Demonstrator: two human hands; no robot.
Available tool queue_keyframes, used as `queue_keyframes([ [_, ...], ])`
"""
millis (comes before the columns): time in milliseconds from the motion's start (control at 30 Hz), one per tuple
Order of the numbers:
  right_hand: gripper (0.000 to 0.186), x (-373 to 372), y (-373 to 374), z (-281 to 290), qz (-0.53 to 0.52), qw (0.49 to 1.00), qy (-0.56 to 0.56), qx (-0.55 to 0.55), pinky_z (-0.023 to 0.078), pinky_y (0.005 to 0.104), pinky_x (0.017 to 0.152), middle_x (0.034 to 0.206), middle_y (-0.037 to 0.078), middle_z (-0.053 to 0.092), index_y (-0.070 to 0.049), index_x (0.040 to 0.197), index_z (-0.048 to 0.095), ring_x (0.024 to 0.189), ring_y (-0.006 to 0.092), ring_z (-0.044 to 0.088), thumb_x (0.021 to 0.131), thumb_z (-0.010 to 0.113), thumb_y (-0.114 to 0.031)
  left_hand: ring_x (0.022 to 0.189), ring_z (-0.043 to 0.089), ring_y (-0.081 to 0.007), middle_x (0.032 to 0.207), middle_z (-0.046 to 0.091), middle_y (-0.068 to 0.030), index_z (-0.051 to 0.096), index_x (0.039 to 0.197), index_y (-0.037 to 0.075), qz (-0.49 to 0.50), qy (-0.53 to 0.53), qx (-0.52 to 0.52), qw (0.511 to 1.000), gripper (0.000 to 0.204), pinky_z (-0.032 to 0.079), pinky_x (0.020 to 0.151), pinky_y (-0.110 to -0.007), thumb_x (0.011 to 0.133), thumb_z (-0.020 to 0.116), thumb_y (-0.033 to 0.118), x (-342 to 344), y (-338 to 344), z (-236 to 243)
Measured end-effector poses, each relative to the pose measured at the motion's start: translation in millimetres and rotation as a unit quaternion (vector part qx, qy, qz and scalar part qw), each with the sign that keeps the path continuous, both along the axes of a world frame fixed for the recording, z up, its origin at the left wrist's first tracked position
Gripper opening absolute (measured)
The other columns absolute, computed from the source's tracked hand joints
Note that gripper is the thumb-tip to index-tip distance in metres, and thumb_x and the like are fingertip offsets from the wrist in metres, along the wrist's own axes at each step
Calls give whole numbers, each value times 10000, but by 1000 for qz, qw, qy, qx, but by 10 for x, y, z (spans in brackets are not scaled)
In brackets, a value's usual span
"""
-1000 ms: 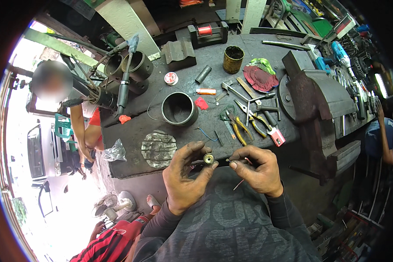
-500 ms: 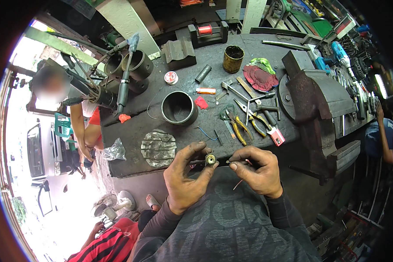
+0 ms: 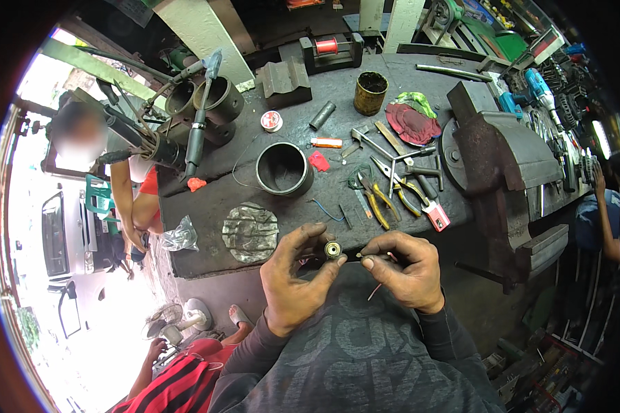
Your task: The person works at a cluttered workbench, stripping and twisting wires, then inserting them into a small cylindrical component. They use pliers and a lighter to heat the component, then continue to adjust the wires and inspect the assembly.
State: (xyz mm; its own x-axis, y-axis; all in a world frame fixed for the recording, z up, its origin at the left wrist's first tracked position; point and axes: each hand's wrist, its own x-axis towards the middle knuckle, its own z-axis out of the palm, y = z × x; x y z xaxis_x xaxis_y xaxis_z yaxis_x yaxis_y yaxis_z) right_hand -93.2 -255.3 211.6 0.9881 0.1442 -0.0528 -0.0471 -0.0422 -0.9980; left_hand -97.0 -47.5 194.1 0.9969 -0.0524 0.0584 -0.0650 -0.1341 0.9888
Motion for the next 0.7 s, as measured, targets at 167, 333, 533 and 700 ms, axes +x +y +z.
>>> queue_keyframes([
  [167,144,6,-11,-4,6,1000,7,0,479,230,657,880,56,735,32,984,748,745,73,629,863,784,-39,1051,700,-161,1185,695,-124,555,1374,-11,-4,9,-26,1000,634,592,942,-324,806,809,-134,13,-2,23],
  [333,149,4,-21,-91,7,1000,-2,-12,452,230,603,775,23,685,32,1015,729,672,48,580,904,781,-53,1027,697,-151,1162,693,-102,578,1369,2,-1,40,1,999,638,595,905,-303,795,833,-111,28,19,-89],
  [533,143,160,25,-319,-49,988,66,-130,476,281,610,765,59,682,-1,1008,734,660,111,613,904,773,-91,922,698,-170,1014,693,-100,593,1349,27,-32,108,201,973,616,567,777,-303,786,842,6,399,191,-861],
  [700,121,248,12,-434,-71,958,-103,-258,520,407,634,844,147,725,-26,968,726,698,316,690,880,757,-104,996,688,-412,1082,691,-209,583,1260,18,-31,68,351,934,483,555,853,-483,817,774,45,495,427,-1508],
])
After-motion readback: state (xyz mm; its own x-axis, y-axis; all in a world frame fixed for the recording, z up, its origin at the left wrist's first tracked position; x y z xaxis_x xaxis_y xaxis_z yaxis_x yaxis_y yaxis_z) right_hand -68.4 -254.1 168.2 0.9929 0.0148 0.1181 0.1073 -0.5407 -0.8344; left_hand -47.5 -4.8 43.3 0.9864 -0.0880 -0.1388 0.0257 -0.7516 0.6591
